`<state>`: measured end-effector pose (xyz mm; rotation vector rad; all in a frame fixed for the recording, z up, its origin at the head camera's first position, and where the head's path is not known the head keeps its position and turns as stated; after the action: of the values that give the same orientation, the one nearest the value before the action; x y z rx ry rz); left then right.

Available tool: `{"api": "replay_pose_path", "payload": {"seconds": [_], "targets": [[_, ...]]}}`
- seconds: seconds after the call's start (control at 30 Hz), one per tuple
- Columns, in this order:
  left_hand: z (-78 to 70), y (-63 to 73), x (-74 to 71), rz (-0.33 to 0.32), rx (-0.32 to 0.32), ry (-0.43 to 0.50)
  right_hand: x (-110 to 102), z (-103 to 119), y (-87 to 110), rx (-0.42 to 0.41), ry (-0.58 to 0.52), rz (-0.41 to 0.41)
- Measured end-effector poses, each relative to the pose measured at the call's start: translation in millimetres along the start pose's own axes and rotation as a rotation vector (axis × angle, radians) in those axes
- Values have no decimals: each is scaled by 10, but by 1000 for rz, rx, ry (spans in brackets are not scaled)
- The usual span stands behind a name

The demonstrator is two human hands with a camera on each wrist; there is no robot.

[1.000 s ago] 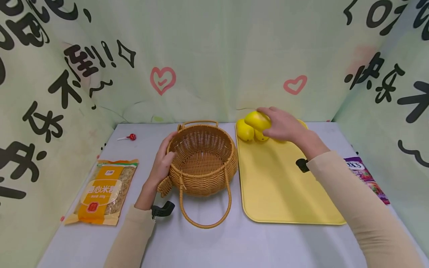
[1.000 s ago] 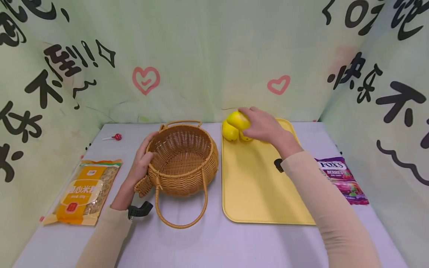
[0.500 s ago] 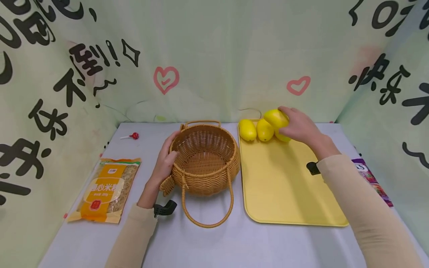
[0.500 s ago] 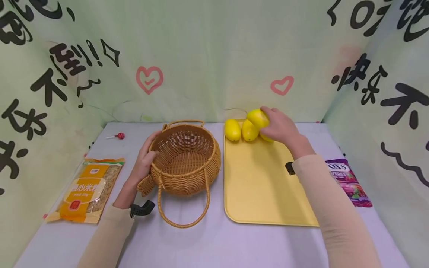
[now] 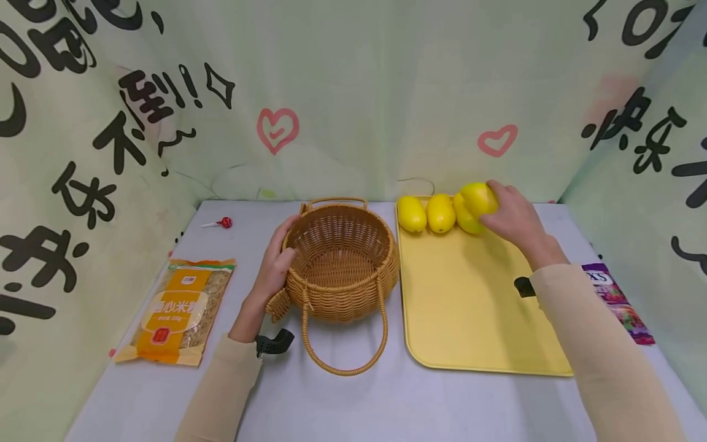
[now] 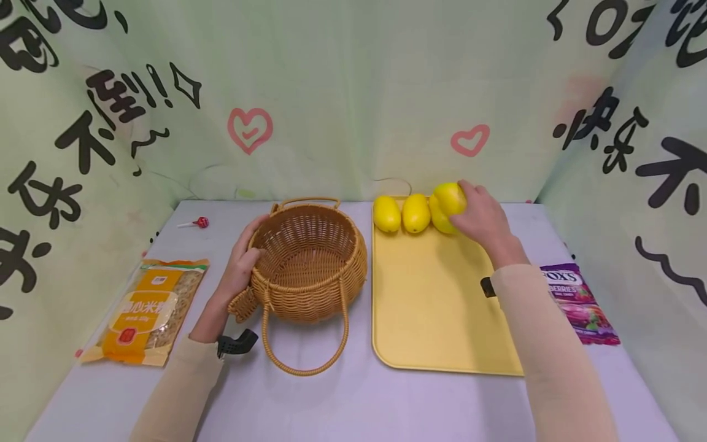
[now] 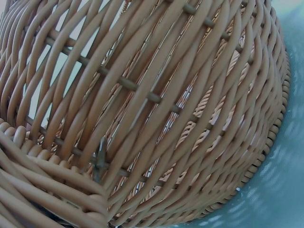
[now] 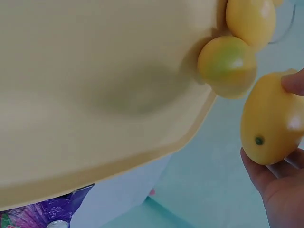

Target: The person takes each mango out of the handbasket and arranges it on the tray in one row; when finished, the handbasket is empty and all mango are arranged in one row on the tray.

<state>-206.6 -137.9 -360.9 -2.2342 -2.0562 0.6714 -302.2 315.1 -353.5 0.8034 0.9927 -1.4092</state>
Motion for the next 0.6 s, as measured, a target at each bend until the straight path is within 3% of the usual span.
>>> {"api": "replay_pose_path", "payload": {"seconds": [0.6], "targets": [[-10,16,1,-1,-4,2,137,-449,75,175,-90,-67]]}}
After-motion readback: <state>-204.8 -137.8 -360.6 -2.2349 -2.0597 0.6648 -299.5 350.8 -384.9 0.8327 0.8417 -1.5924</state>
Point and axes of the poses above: each hand's wrist, its own y-axis away from the middle knuckle, its own x-axis out of the palm, z = x × y, the point moved 5 cm from there along -y, towards the middle knuckle, and after that the axes turned 3 degrees about -z, right-handed, at the moved point
